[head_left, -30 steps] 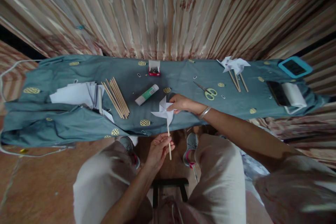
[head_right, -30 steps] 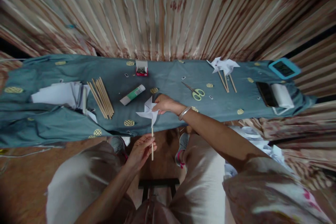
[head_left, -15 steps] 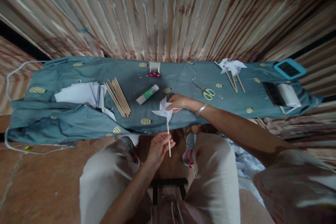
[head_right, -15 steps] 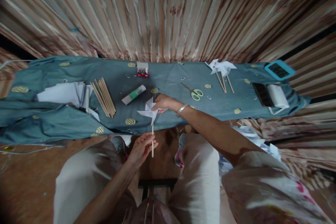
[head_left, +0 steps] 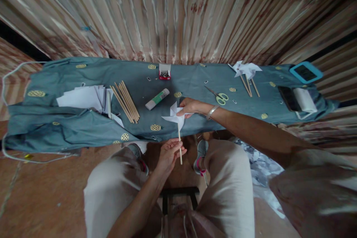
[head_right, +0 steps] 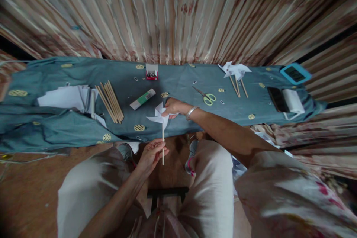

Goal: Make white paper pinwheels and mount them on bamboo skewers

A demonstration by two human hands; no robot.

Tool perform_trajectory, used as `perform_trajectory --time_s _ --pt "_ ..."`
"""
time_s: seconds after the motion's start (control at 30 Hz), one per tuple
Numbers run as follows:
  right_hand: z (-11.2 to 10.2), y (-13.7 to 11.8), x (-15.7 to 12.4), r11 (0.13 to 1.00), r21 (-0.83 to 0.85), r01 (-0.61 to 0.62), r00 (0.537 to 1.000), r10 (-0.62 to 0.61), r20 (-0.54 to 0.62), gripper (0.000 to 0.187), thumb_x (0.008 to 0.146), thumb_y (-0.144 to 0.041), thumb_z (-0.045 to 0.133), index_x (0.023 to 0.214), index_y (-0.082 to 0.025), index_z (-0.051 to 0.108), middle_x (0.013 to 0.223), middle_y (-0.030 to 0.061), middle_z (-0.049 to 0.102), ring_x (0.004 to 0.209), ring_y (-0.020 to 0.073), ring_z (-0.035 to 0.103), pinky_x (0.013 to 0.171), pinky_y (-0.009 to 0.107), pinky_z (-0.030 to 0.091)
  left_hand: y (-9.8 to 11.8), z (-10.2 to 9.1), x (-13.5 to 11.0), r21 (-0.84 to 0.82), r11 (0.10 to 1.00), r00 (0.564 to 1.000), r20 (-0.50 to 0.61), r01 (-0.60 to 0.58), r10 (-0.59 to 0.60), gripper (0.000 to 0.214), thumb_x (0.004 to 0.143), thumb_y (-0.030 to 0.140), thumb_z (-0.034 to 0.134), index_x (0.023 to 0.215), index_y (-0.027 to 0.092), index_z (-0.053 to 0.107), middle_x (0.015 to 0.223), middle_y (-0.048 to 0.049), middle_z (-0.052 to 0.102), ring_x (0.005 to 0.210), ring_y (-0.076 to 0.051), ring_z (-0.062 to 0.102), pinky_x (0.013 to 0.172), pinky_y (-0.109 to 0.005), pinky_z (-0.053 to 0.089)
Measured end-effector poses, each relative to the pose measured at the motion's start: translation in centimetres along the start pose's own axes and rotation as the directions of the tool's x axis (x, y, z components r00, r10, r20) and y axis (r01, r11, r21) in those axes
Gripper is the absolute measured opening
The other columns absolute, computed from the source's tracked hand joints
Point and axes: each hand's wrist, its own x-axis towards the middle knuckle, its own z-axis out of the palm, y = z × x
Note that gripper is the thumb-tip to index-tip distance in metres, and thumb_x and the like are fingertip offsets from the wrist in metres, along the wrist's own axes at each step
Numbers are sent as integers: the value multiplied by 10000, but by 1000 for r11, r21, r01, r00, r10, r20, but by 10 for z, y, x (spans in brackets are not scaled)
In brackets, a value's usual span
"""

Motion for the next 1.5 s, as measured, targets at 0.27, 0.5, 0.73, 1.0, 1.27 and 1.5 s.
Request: perform_trajectory --time_s 0.27,0.5,0.73,1.0,1.27,1.5 --pt "1 3 4 1000 2 -8 1000 8 -5 170 700 -192 806 703 -111 657 535 -18 618 524 94 594 656 235 582 -1 1 1 20 1000 1000 11 -6 6 458 382 328 929 703 142 660 577 41 615 533 -85 590 618 -263 571" --pt "1 2 4 1000 25 3 1000 -3 12 162 694 -157 809 685 -101 657 575 -3 637 510 93 592 641 255 571 1 2 1 8 1000 1000 3 3 -3 465 366 324 929 690 141 651 547 44 600 525 -86 588 597 -250 561" --pt "0 4 10 1000 13 -15 999 15 33 242 639 -213 857 700 -115 645 538 -28 617 490 71 583 539 170 543 2 1 0 3 1000 1000 -1 6 -6 466 353 314 933 690 140 661 560 38 622 505 -83 590 539 -214 537" --pt "0 12 16 998 47 41 999 -42 27 251 606 -243 871 673 -121 662 541 -5 645 495 94 591 567 217 554 6 -4 -1 18 1000 1000 -22 8 -8 480 359 303 932 719 139 661 574 35 633 505 -88 602 517 -197 518" --pt "-3 25 -1 952 262 158 986 -141 -84 227 627 -318 858 649 -156 700 594 -4 672 546 102 611 512 184 520 9 -3 -6 7 1000 1000 -25 -8 8 505 335 316 950 706 134 660 574 26 642 516 -82 603 532 -189 531" --pt "1 49 -26 639 673 372 921 -168 -351 338 609 -455 845 768 -188 711 721 0 726 596 103 665 548 182 548 24 13 -9 67 995 997 11 -77 76 477 364 328 952 705 130 683 607 26 648 562 -73 599 559 -185 548"
